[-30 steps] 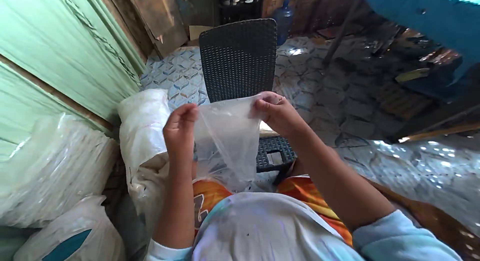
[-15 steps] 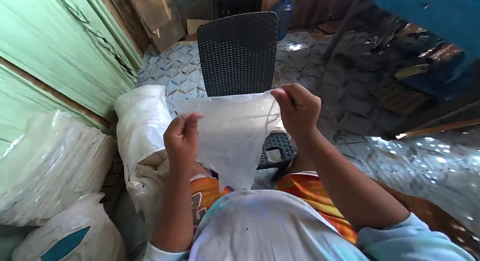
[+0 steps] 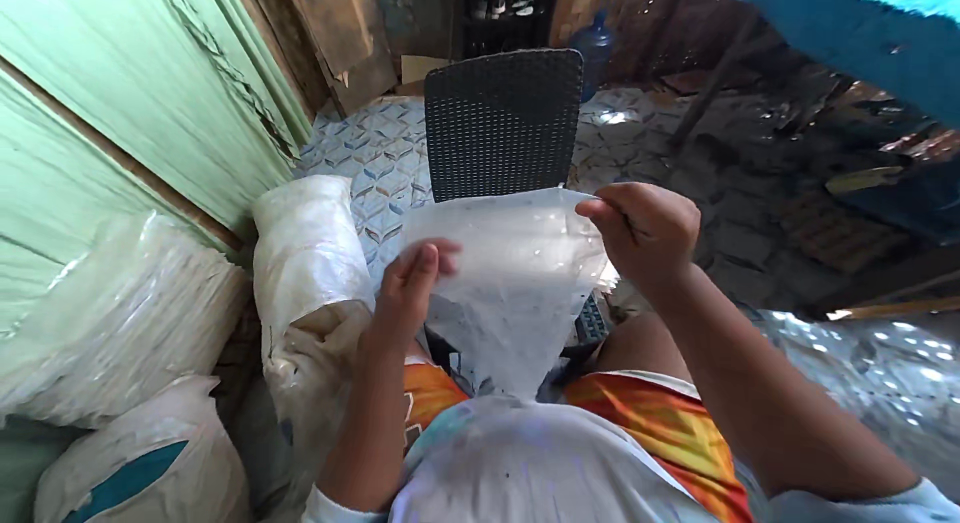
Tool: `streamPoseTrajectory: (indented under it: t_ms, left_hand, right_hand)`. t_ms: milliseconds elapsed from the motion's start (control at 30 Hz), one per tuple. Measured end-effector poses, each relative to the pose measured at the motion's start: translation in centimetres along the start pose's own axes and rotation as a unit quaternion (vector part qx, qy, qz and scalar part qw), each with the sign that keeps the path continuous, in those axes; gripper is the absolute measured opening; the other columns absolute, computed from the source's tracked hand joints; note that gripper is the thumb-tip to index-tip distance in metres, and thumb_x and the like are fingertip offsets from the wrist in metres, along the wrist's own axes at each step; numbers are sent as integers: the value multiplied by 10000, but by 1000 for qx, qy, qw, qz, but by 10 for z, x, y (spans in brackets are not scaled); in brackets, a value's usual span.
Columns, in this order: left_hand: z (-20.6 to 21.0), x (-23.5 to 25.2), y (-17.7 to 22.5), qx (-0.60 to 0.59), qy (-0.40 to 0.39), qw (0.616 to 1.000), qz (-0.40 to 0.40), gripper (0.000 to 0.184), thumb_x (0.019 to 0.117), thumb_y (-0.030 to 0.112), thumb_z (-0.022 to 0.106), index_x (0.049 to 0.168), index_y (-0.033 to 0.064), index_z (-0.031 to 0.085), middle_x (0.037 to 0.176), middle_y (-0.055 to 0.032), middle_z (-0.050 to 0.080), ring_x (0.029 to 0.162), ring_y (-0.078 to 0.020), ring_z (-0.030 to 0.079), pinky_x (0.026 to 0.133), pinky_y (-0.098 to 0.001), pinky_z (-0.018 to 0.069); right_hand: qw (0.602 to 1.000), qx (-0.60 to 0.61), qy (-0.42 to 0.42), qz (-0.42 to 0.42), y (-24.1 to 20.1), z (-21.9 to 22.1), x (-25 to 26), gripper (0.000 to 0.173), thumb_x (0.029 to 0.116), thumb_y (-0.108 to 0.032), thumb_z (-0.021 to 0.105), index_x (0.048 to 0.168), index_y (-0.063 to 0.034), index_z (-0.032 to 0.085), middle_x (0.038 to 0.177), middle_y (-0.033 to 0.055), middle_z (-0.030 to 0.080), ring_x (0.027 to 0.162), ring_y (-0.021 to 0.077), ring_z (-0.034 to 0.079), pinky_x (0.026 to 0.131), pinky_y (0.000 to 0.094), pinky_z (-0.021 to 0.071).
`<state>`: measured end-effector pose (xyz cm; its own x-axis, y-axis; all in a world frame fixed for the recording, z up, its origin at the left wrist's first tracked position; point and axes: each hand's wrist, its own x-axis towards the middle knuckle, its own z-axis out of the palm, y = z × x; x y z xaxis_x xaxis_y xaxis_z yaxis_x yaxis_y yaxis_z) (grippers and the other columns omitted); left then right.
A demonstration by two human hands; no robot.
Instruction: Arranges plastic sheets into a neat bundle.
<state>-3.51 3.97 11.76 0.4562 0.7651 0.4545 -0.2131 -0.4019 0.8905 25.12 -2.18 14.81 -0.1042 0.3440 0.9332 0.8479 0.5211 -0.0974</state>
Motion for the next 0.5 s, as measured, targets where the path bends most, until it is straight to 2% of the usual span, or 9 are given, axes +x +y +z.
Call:
streamPoseTrajectory:
  t_ms: [67, 133, 233, 300, 333, 367, 400, 467, 500]
  left_hand:
    - [-8, 5, 18, 6, -24, 1000, -2, 400, 1112, 335, 382, 1392, 141, 592, 1203, 11, 699, 1041, -102, 675, 885, -296, 569]
    - [-7, 7, 33, -36, -9, 998, -49, 335, 1095, 298, 432, 1296, 155, 658, 1083, 6, 743, 886, -70, 700, 729, -222, 580]
    - [-5, 11, 46, -36, 61, 997, -38, 247, 1074, 194, 505, 1137, 127, 735, 1079, 9, 746, 964, -84, 696, 835, -259, 582]
    - [4, 14, 51, -21, 100, 995, 0, 215, 1054, 150, 551, 1154, 90, 732, 1161, -25, 736, 1043, -138, 707, 886, -322, 601]
    - [8, 14, 53, -7, 85, 996, 30, 222, 1053, 151, 552, 1169, 70, 723, 1176, -49, 731, 1044, -169, 716, 876, -348, 617]
    - [10, 14, 54, -8, 41, 997, 66, 249, 1068, 191, 534, 1186, 67, 716, 1183, -64, 729, 1046, -193, 721, 877, -374, 626]
    - [11, 13, 53, -40, -23, 995, 93, 317, 1090, 297, 487, 1211, 104, 707, 1209, -58, 724, 1070, -207, 716, 892, -392, 624]
    - [12, 9, 46, -164, -159, 972, 56, 538, 1024, 618, 411, 1313, 251, 679, 1336, 22, 679, 1205, -169, 660, 985, -381, 573]
    - [13, 5, 37, -197, -199, 960, -1, 600, 978, 677, 443, 1332, 251, 673, 1349, 50, 672, 1243, -121, 631, 1032, -339, 531]
  right_hand:
    - [1000, -10, -21, -13, 3, -7, -4, 392, 1080, -317, 528, 888, 12, 620, 666, 119, 593, 593, 187, 582, 589, 330, 501]
    - [999, -8, -35, -31, 3, -11, -7, 364, 1088, -305, 507, 919, 2, 605, 680, 107, 587, 599, 181, 576, 584, 326, 495]
    - [997, -52, -44, -32, 1, -20, -4, 304, 1082, -237, 514, 940, 8, 623, 709, 139, 616, 652, 254, 617, 628, 392, 519]
    - [994, -94, -63, -8, -10, -26, 9, 273, 1063, -233, 554, 1026, 13, 666, 886, 182, 673, 874, 338, 644, 807, 465, 520]
    - [989, -102, -104, 4, -19, -31, 20, 303, 1057, -272, 565, 1147, 1, 662, 1092, 197, 686, 1093, 380, 624, 968, 519, 486]
    - [981, -103, -165, 8, -29, -36, 32, 420, 1050, -354, 560, 1291, -15, 615, 1313, 202, 629, 1301, 409, 533, 1104, 573, 405]
    - [972, -96, -216, 0, -38, -39, 44, 504, 1039, -425, 550, 1347, -27, 580, 1416, 197, 572, 1398, 419, 453, 1159, 608, 337]
    - [969, -54, -237, -45, -47, -41, 63, 351, 1037, -349, 540, 1159, -53, 686, 1303, 148, 658, 1335, 373, 536, 1112, 578, 399]
    - [975, -34, -210, -59, -48, -44, 72, 279, 1039, -254, 517, 1064, -46, 701, 1190, 143, 701, 1227, 333, 614, 1033, 524, 474]
